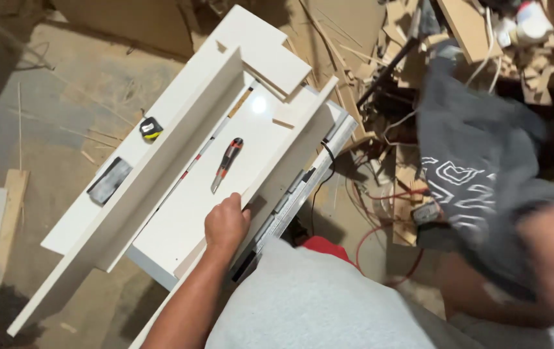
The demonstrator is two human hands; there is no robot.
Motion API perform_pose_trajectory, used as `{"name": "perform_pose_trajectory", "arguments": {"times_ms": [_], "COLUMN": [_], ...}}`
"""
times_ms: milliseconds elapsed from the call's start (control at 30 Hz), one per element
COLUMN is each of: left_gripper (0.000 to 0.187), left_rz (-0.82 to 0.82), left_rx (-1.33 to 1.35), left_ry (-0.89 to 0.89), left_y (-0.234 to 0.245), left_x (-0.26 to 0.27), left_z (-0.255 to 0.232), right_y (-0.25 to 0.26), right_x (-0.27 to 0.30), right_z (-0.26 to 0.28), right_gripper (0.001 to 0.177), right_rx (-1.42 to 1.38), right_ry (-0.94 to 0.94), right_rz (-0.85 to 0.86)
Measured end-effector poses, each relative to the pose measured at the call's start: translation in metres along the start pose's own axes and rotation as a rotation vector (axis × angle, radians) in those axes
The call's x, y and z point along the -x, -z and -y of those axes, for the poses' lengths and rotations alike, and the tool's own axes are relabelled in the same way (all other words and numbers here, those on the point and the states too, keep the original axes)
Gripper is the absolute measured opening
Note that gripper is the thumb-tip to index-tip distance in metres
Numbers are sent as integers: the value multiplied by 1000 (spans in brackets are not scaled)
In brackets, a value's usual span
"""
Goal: Trimming and ironing edge banding on wooden panels
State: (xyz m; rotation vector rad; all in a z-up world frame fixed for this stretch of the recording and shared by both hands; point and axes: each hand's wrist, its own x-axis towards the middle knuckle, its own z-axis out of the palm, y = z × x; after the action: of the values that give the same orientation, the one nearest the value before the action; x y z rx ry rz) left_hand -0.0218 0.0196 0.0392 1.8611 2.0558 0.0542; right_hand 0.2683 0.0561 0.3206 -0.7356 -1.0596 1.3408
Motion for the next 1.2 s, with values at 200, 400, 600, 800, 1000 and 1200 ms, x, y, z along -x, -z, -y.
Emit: {"name": "perform_pose_trajectory", "arguments": {"times_ms": [200, 400, 600, 800, 1000, 1200], "left_gripper": [36, 38, 25, 21, 22, 22], "left_rz": [74, 45, 66, 81, 29, -14], "left_rx": [56, 20, -16, -53, -74, -87], "left_ry": [8, -87, -49, -44, -67, -86], "left_y": [22, 26, 14, 10, -2, -6], "left_x": [-16, -59, -77, -79, -77, -75], "left_z": [-26, -72, -73, -70, -63, -63], "right_y": [25, 114, 108, 122, 159, 162], "right_x": [-13, -39, -63, -80, -105, -108], "right_z": [-14, -189, -251, -262, -268, -256], "right_gripper": [15, 36, 31, 14, 16, 17], "right_rx": [119, 985, 1302, 1536, 1615, 1707], "right_ry": [-93, -164, -296, -103, 10, 49], "right_rz": [-130, -55, 277, 360, 284, 372]}}
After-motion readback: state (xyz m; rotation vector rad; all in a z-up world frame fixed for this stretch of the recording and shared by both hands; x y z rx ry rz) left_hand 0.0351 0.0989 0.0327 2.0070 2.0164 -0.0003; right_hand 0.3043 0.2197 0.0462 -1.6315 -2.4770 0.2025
